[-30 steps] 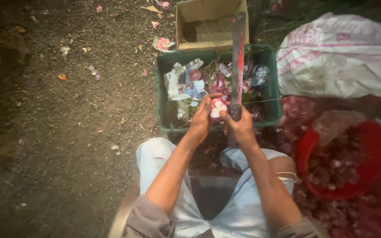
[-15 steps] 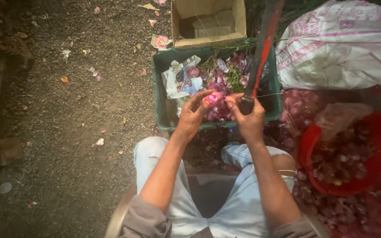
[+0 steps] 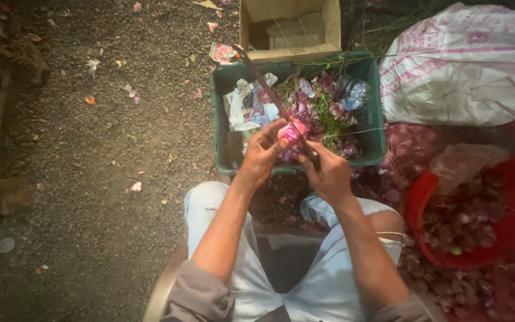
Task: The person peels the skin off onions by hand and with a blade, then places the peeled onions into a red bowl.
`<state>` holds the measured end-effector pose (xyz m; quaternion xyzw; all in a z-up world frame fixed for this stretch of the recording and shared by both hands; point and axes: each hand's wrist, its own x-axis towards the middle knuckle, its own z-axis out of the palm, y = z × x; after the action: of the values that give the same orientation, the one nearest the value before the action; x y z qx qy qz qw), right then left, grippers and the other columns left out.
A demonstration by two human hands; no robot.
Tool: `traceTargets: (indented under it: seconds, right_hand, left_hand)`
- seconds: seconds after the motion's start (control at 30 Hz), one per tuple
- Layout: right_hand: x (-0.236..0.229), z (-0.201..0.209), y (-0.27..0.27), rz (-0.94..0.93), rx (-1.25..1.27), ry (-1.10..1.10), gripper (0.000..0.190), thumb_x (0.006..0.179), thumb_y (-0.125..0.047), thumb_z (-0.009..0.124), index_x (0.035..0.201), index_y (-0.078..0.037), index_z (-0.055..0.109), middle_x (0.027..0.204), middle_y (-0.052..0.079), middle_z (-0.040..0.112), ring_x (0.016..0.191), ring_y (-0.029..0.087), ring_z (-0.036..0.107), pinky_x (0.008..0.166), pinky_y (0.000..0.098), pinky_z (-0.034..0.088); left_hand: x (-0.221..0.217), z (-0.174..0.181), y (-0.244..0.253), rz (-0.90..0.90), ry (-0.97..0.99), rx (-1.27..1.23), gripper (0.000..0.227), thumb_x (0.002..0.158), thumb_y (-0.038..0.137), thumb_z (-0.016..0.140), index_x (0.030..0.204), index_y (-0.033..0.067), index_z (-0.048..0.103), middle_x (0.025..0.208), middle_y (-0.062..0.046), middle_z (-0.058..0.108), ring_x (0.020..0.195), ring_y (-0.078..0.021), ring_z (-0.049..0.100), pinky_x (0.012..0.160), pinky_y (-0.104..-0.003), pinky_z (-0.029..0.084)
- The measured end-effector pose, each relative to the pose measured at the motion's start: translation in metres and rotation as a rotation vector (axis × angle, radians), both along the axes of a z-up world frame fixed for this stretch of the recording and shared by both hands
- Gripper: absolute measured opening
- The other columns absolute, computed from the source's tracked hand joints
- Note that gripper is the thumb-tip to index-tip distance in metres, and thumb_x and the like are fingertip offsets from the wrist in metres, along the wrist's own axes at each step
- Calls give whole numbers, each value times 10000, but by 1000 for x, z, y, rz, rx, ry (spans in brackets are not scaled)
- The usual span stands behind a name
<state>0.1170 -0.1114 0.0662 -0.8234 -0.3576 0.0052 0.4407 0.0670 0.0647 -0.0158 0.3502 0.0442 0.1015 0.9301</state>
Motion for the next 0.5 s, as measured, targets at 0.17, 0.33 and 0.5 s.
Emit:
traceTargets:
  seconds: [0.17,0.33,0.5]
  right_hand:
    - [-4,-26,6,-89,58,80,211,1003,-216,714,1107,-45,646,800,78,676,659,197,667,630,328,516]
    - [2,-16,1,-159,288,434,298,973,-171,720,1212,-19,626,833,33,686,649,71,619,591,230,510]
    - [21,-11,-3,-146,364,664,326,932,-62,743,1237,40,693,1029,71,751,793,71,672,627,225,526]
  left_hand:
    - [-4,9,-4,-94,1,-19,557,993,132,771,1470,-47,547,1323,-122,670,1178,-178,632,1014,-319,509]
    - [-2,24,-2,-63,21,77,556,945,117,787,1442,-9,572,1329,-112,675,1215,-182,645,1080,-325,525]
    - [-2,41,1,3,-14,583,579,865,26,834,1404,15,623,1394,-90,641,1271,-160,605,1086,-304,508]
